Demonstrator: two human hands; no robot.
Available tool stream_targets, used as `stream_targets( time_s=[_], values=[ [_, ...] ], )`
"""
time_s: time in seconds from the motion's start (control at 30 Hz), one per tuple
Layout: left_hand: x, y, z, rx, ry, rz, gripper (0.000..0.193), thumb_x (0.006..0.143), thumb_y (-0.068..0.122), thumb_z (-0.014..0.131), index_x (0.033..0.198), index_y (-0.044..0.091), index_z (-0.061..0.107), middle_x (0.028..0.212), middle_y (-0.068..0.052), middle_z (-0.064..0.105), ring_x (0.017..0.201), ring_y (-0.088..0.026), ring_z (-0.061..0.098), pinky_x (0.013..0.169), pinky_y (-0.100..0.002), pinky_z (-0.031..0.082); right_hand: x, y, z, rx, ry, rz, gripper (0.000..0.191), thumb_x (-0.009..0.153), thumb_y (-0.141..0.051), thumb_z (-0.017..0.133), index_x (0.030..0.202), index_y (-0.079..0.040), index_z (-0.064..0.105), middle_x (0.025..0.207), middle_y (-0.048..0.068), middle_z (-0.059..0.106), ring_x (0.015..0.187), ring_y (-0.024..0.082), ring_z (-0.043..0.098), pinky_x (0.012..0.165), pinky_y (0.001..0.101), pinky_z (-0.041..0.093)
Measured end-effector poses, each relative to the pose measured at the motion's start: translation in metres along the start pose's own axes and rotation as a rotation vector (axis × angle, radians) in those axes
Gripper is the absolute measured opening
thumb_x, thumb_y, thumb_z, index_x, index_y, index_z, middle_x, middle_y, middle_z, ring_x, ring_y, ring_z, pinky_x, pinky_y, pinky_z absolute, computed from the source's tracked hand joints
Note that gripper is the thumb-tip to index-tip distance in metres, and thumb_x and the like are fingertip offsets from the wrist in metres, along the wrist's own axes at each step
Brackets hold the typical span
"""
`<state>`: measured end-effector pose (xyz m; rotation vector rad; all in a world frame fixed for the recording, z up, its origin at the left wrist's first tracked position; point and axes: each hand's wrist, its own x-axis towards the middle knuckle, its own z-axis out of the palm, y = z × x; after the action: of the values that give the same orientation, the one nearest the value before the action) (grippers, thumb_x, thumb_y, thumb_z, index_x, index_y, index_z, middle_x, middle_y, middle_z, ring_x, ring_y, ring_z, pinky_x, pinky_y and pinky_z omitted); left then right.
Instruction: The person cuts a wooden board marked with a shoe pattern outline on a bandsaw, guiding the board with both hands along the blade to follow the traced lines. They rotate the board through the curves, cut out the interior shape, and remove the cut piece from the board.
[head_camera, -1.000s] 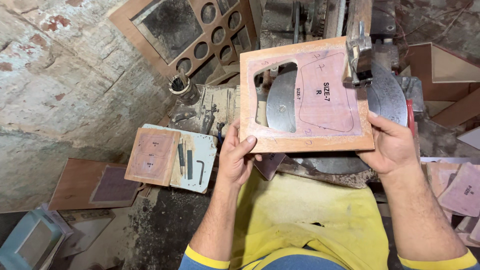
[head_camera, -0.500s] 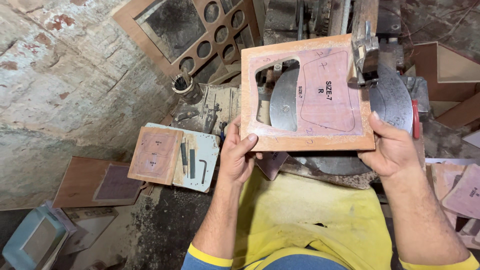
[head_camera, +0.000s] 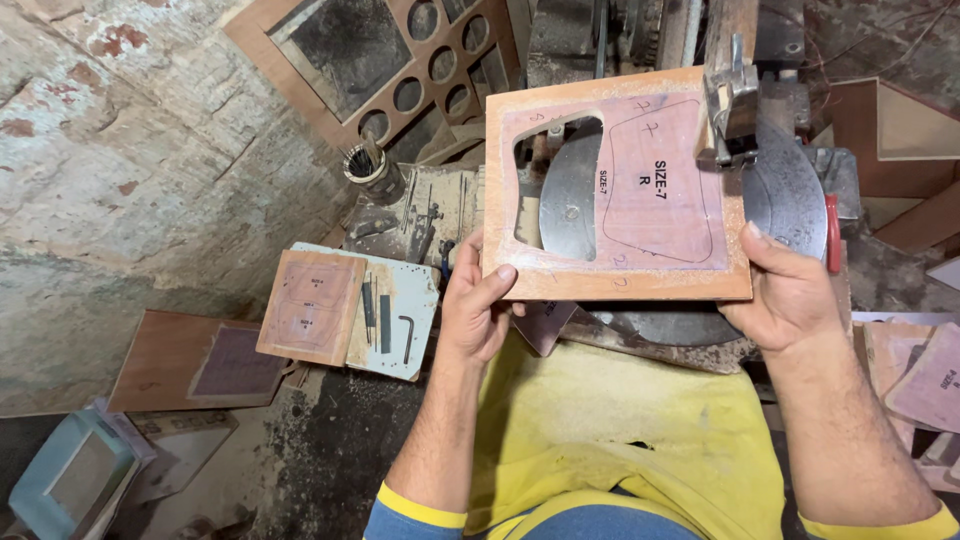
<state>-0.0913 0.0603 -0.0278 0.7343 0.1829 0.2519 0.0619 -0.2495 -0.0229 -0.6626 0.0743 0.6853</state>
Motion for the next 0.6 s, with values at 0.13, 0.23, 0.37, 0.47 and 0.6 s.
stream_targets(
  time_s=[0.13,0.23,0.37,0.47,0.6],
  values=[
    [0.003,0.001,0.0,-0.008,-0.03,0.025,0.066,0.093,0.006,0.072,0.151,0.002,0.04,0.114,-0.011,0.07,0.085,-0.014,0.073,0.058,-0.024,0.059,0.0,-0.001,0.003,-0.03,0.006,-0.007,0.05,0.106,-0.018,0.055,0.15,0.003,0.049,0.147,0.017,0.06,0.138,0.029,0.057,0.121,0.0494,0.038],
    [0.003,0.001,0.0,0.002,-0.018,0.019,0.066,0.092,0.006,0.072,0.15,0.002,0.04,0.114,-0.011,0.07,0.085,-0.014,0.073,0.057,-0.024,0.059,0.0,-0.002,0.005,-0.049,0.016,0.005,0.049,0.106,-0.02,0.054,0.15,0.004,0.05,0.146,0.017,0.06,0.137,0.03,0.057,0.119,0.0502,0.039],
    [0.003,0.002,-0.001,-0.012,-0.029,0.032,0.065,0.093,0.005,0.073,0.149,0.001,0.042,0.114,-0.01,0.069,0.085,-0.014,0.072,0.058,-0.024,0.059,-0.001,-0.004,0.003,-0.11,0.019,0.016,0.051,0.105,-0.019,0.053,0.149,0.007,0.048,0.145,0.019,0.06,0.135,0.031,0.058,0.118,0.0512,0.04],
    [0.003,0.002,-0.003,-0.018,-0.03,0.03,0.065,0.093,0.005,0.073,0.15,0.001,0.042,0.112,-0.011,0.069,0.084,-0.014,0.072,0.058,-0.024,0.058,-0.003,-0.005,-0.003,-0.168,0.035,0.027,0.054,0.104,-0.018,0.053,0.149,0.01,0.047,0.145,0.021,0.06,0.135,0.032,0.058,0.117,0.0499,0.041],
    [0.003,0.002,-0.002,-0.027,-0.041,0.039,0.066,0.092,0.005,0.073,0.149,0.001,0.042,0.112,-0.01,0.069,0.083,-0.013,0.072,0.057,-0.023,0.058,0.0,-0.007,-0.008,-0.166,0.008,0.024,0.056,0.105,-0.017,0.053,0.151,0.013,0.045,0.147,0.023,0.058,0.135,0.032,0.058,0.118,0.0485,0.041]
  ],
)
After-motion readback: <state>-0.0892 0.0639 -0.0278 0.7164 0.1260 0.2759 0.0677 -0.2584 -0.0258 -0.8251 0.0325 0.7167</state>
